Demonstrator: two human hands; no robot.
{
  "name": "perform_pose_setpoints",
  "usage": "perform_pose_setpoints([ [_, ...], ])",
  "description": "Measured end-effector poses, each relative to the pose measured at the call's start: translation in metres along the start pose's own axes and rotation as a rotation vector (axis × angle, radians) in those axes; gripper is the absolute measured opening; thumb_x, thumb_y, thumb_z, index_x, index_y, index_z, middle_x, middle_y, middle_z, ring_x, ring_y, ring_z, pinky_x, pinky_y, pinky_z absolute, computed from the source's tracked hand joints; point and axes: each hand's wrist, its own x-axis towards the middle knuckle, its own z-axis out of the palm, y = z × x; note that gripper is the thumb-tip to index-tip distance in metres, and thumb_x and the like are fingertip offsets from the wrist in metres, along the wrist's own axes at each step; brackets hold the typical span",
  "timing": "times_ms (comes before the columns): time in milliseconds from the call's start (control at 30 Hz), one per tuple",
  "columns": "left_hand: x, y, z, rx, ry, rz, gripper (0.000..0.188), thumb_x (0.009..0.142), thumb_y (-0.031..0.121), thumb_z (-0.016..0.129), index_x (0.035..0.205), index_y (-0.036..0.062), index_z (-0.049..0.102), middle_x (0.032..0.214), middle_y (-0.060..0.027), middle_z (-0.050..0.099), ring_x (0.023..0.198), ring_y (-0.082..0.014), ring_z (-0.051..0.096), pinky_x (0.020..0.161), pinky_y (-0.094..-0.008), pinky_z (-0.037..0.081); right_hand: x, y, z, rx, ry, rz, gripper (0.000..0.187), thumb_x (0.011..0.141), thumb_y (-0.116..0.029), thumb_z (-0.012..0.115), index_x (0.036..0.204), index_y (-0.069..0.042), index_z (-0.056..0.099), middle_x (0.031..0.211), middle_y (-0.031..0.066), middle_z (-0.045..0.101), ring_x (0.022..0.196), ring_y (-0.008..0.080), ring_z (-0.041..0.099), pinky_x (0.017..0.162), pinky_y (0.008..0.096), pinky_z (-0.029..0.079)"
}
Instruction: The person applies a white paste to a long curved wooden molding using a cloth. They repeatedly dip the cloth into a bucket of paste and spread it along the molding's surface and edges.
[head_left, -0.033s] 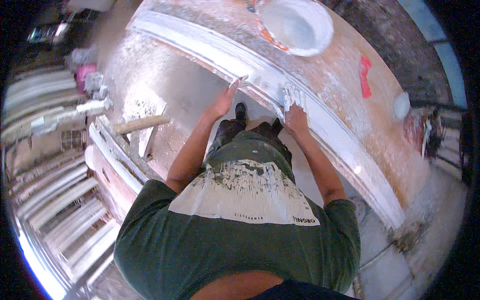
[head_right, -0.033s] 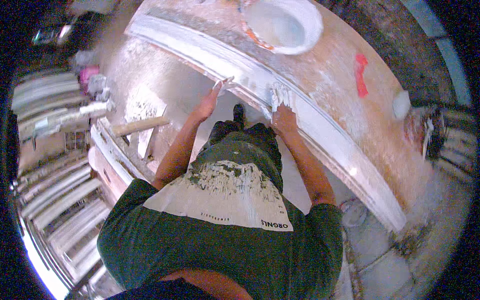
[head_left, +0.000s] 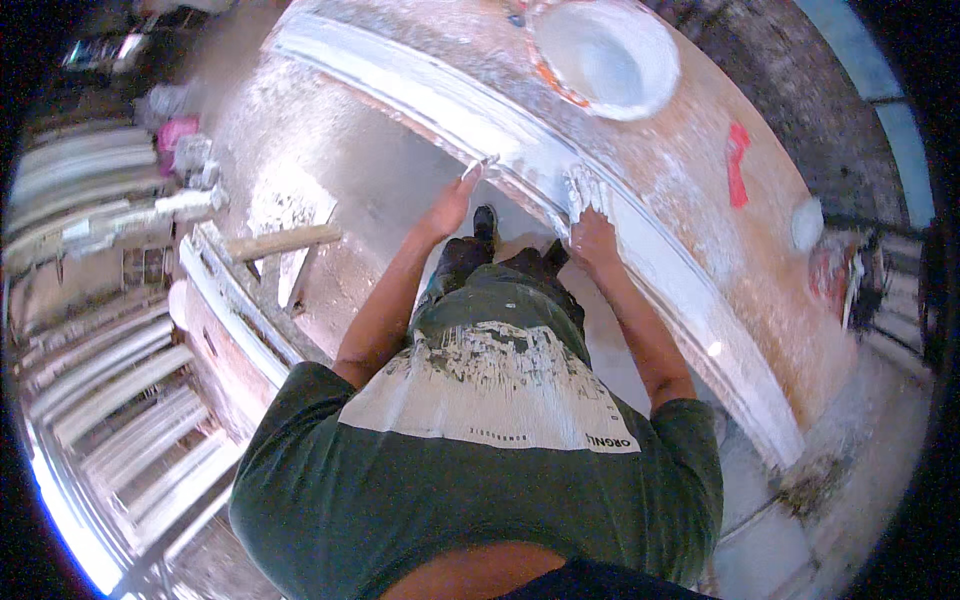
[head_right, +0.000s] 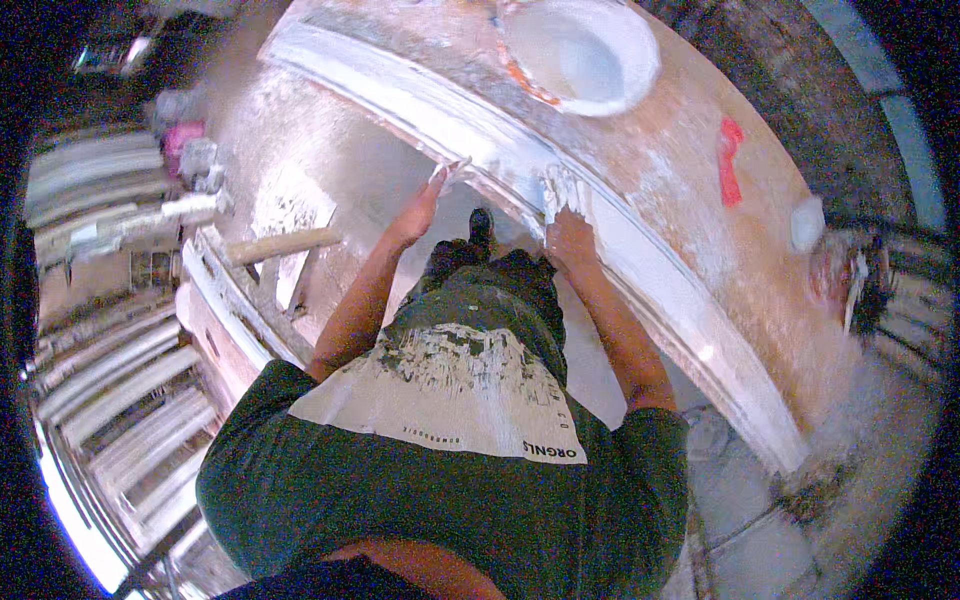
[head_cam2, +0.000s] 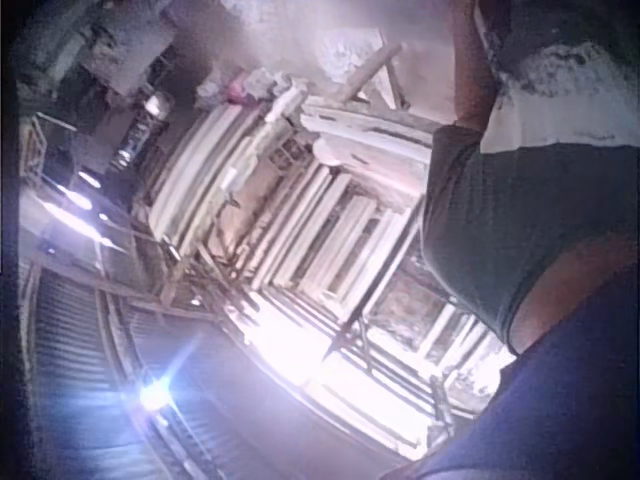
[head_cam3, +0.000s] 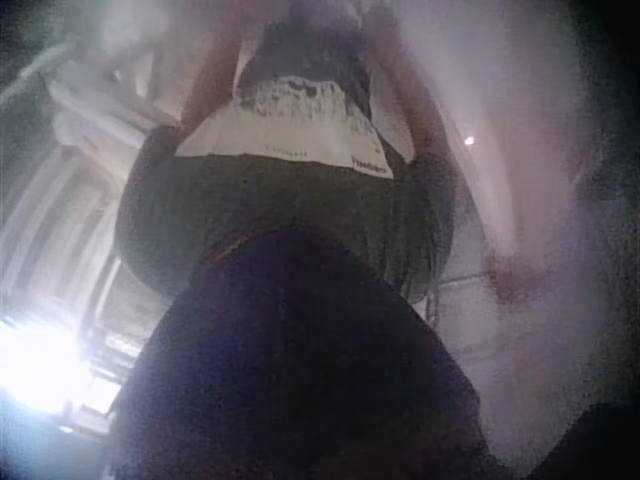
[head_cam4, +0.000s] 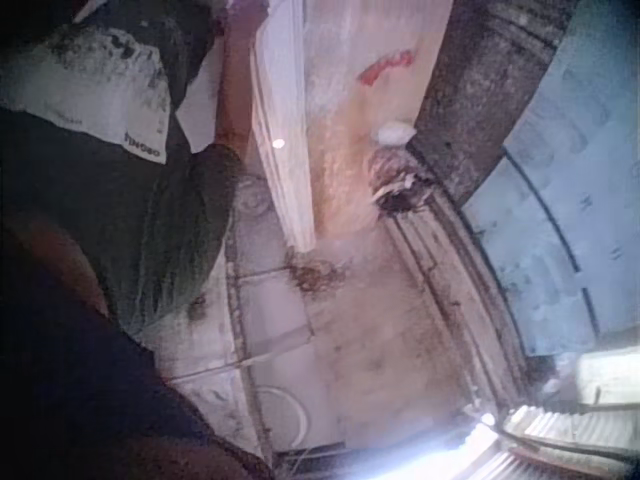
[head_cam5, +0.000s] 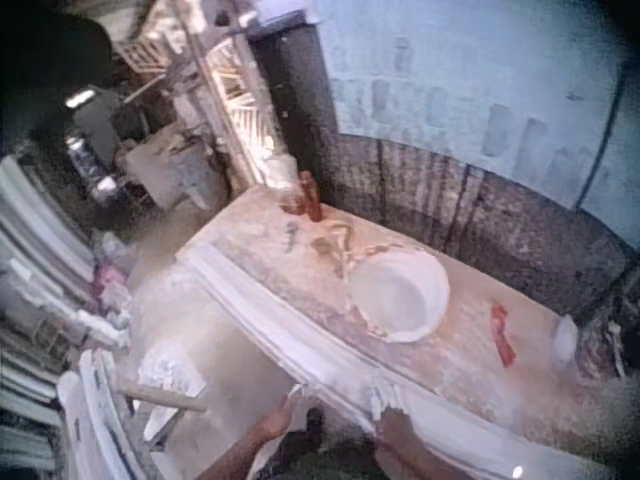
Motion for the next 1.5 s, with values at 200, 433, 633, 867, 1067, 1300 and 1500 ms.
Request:
perform_pose_setpoints([
  [200,-0.019,-0.044,-0.048,-0.009,0.184,-0.079,0.065,0.096,0.051,0.027,0.136,0.0002,0.040,0.136,-0.0243,0.043,0.128,-0.0329,0.039,0.106,-0.0367,0.027,0.096,-0.047,-0.034,-0.080,-0.212,-0.147,0.024,0.072,-0.021,0.056,0.072,0.000,0.067,0.090,0.0201,0.058,0.088,0.0331,0.059,0.072,0.0425,0.050],
  [433,0.042,-0.111,-0.139,-0.385,0.168,-0.011,0.064,0.098,0.049,0.023,0.129,-0.0024,0.047,0.129,-0.0171,0.049,0.119,-0.0258,0.043,0.104,-0.0345,0.029,0.263,-0.100,0.011,-0.100,0.040,-0.405,0.024,0.069,-0.024,0.060,0.069,0.000,0.066,0.089,0.0203,0.058,0.085,0.0344,0.059,0.074,0.0441,0.049],
  [633,0.067,-0.114,-0.246,-0.540,0.201,0.033,0.061,0.098,0.047,0.024,0.135,0.0014,0.043,0.131,-0.0136,0.048,0.124,-0.0235,0.039,0.108,-0.0354,0.022,0.402,-0.190,0.009,-0.108,-0.055,-0.394,0.026,0.072,-0.025,0.060,0.071,0.000,0.067,0.096,0.0232,0.056,0.092,0.0364,0.058,0.080,0.0426,0.049],
  [867,0.040,-0.106,-0.367,-0.483,0.381,-0.182,0.062,0.098,0.048,0.024,0.138,0.0024,0.038,0.139,-0.0146,0.040,0.133,-0.0246,0.029,0.111,-0.0359,0.017,0.559,-0.298,0.012,-0.076,-0.051,-0.463,0.027,0.075,-0.026,0.057,0.074,-0.001,0.066,0.101,0.0222,0.057,0.093,0.0363,0.057,0.082,0.0424,0.049],
  [1067,0.060,-0.174,-0.401,-0.634,0.410,-0.159,0.061,0.099,0.047,0.022,0.138,0.0036,0.038,0.140,-0.0134,0.040,0.132,-0.0250,0.030,0.111,-0.0371,0.016,0.690,-0.372,0.044,0.029,0.070,-0.579,0.021,0.074,-0.026,0.056,0.070,-0.007,0.065,0.087,0.0150,0.061,0.091,0.0288,0.058,0.077,0.0404,0.049],
  [1300,0.084,-0.141,-0.464,-0.675,0.343,-0.233,0.061,0.099,0.046,0.020,0.141,0.0032,0.033,0.145,-0.0139,0.033,0.135,-0.0269,0.027,0.112,-0.0387,0.014,0.786,-0.437,0.060,0.177,0.363,-0.470,0.026,0.076,-0.028,0.056,0.077,-0.004,0.067,0.091,0.0152,0.063,0.096,0.0302,0.057,0.080,0.0428,0.047],
  [1500,0.128,-0.156,-0.513,-0.544,0.374,-0.265,0.060,0.099,0.045,0.020,0.142,0.0041,0.031,0.148,-0.0140,0.028,0.137,-0.0244,0.022,0.113,-0.0374,0.011,0.806,-0.314,0.020,-0.236,0.136,-0.119,0.029,0.076,-0.028,0.058,0.082,-0.002,0.067,0.085,0.0176,0.064,0.086,0.0340,0.060,0.084,0.0477,0.044],
])
